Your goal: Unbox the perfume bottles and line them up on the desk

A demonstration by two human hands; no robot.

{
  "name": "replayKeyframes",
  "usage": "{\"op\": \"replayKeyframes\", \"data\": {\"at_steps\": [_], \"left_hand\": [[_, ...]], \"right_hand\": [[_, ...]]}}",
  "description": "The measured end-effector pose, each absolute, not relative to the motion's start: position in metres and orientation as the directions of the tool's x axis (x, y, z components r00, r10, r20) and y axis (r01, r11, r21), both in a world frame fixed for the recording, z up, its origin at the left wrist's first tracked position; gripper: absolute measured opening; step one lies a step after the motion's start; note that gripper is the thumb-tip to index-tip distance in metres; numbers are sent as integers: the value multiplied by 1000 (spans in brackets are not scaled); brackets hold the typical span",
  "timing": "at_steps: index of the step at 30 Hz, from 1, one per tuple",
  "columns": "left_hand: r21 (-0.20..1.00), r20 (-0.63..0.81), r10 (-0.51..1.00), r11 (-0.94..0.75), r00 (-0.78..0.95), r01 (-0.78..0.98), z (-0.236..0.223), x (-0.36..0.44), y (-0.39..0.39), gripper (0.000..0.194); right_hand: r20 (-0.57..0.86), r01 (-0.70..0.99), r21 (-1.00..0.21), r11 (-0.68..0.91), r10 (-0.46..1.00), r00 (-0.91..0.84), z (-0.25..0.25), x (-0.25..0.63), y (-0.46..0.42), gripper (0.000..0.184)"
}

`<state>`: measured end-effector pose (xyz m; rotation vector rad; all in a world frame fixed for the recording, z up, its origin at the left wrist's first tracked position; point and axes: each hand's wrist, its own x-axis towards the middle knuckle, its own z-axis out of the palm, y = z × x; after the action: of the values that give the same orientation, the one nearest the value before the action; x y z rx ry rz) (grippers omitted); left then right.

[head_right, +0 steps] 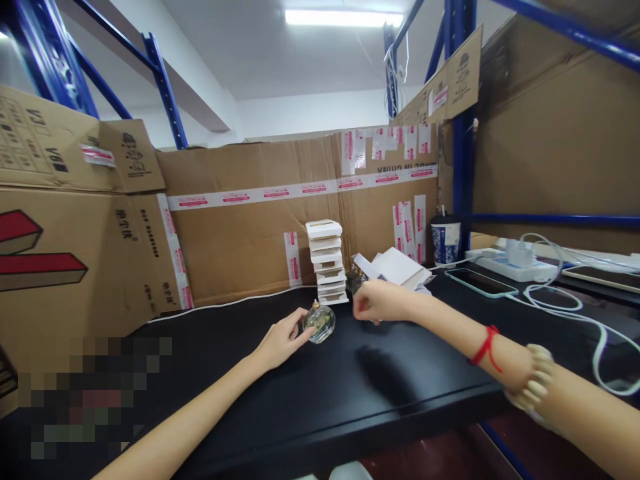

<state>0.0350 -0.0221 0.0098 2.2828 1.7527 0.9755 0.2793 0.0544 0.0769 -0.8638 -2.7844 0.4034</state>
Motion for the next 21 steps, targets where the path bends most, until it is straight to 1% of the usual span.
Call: {"op": "replayKeyframes", "data": {"at_steps": [1,2,3,4,5,7,9,11,14,16,18,19,21], "left_hand": [[449,422,897,-335,134,828,9,35,-22,30],[450,420,897,-336,135,827,9,35,-21,29],[451,416,899,-332,134,828,8,35,-20,28],[449,410,902,-328,134,831,8,35,-19,28],[445,404,905,-323,135,835,7,34,-19,28],[440,391,910,-315,137,841,7,34,-18,28],[447,381,916,-304,129,841,7,35,-18,27],[461,373,921,-290,114,839,7,36,-18,27],[465,368,924,-280,105,840,8,36,-19,28],[457,372,921,-286,111,842,7,36,-19,28],[449,374,920,-288,115,846,6,35,-19,26],[446,372,922,-284,113,849,6,34,-19,25],[444,361,926,-272,108,853,5,31,-21,23]], "right_hand": [[19,640,-230,733,661,-750,78,290,56,13],[-39,731,-150,665,735,-677,77,300,60,11],[-58,795,-86,600,794,-605,75,310,64,11],[-37,832,-52,552,831,-554,71,319,68,12],[18,858,-21,513,858,-512,66,326,73,13],[177,864,23,502,849,-498,52,337,82,15],[233,858,6,513,834,-500,36,344,89,18],[292,861,15,508,822,-489,22,347,94,23],[338,875,15,483,822,-459,9,350,98,28],[356,873,-18,488,818,-451,6,351,99,27],[375,866,-63,497,816,-441,6,353,97,21],[367,864,-91,495,823,-433,7,355,95,18],[301,865,-164,475,859,-414,8,359,90,13]]}}
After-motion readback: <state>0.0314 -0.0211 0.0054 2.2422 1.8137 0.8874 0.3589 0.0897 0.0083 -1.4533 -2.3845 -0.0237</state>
